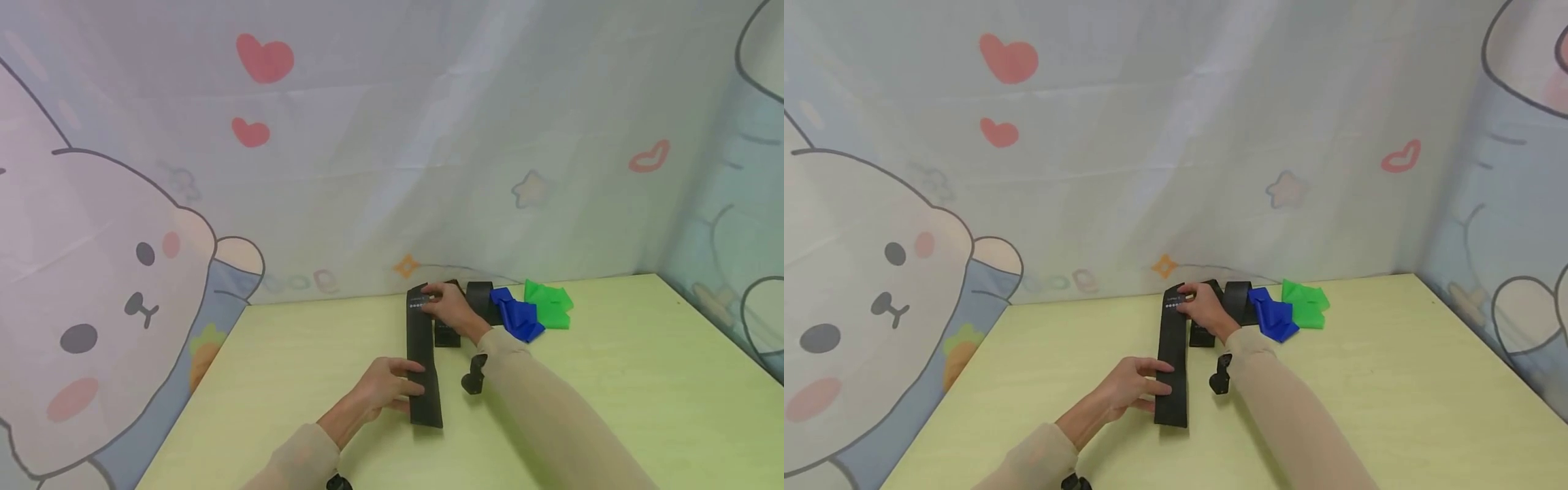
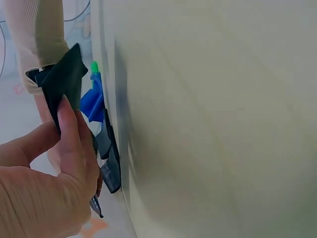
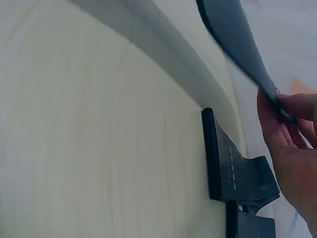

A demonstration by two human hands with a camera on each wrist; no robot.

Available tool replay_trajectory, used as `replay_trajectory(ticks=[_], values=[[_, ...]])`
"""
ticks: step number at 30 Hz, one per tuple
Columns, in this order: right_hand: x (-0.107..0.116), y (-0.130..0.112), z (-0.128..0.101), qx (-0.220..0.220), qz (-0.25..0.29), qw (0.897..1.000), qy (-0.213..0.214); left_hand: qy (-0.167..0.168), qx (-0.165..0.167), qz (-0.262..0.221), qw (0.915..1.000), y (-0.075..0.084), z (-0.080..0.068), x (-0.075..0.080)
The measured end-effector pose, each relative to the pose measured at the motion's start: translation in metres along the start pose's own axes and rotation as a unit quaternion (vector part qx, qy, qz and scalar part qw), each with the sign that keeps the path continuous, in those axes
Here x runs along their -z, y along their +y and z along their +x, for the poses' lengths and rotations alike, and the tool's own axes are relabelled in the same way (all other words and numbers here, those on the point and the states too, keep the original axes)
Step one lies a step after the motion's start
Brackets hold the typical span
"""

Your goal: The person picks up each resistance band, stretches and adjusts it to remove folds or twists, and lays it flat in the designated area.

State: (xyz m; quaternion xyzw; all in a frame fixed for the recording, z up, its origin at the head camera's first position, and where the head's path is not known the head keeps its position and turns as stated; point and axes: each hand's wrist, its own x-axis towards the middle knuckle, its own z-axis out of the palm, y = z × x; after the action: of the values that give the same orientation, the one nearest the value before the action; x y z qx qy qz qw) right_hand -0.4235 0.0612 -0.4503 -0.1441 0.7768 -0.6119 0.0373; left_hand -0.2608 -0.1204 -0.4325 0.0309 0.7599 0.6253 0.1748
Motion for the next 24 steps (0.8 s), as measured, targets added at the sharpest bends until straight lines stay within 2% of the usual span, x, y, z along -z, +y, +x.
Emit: replay_trajectory(ticks=[8, 15, 24], values=[[-0.004, 0.002, 0.000, -0.005, -0.026, 1.000, 0.006, -0.008, 0.014, 0.001, 0.9999, -0.010, -0.004, -0.002], [-0.008, 0.002, -0.002, 0.011, -0.049, 0.999, 0.019, 0.000, 0.026, 0.021, 0.9994, -0.010, -0.006, 0.001], [-0.010, 0.005, -0.005, -0.024, -0.081, 0.996, 0.004, 0.005, 0.046, 0.043, 0.9980, -0.008, -0.014, 0.002]])
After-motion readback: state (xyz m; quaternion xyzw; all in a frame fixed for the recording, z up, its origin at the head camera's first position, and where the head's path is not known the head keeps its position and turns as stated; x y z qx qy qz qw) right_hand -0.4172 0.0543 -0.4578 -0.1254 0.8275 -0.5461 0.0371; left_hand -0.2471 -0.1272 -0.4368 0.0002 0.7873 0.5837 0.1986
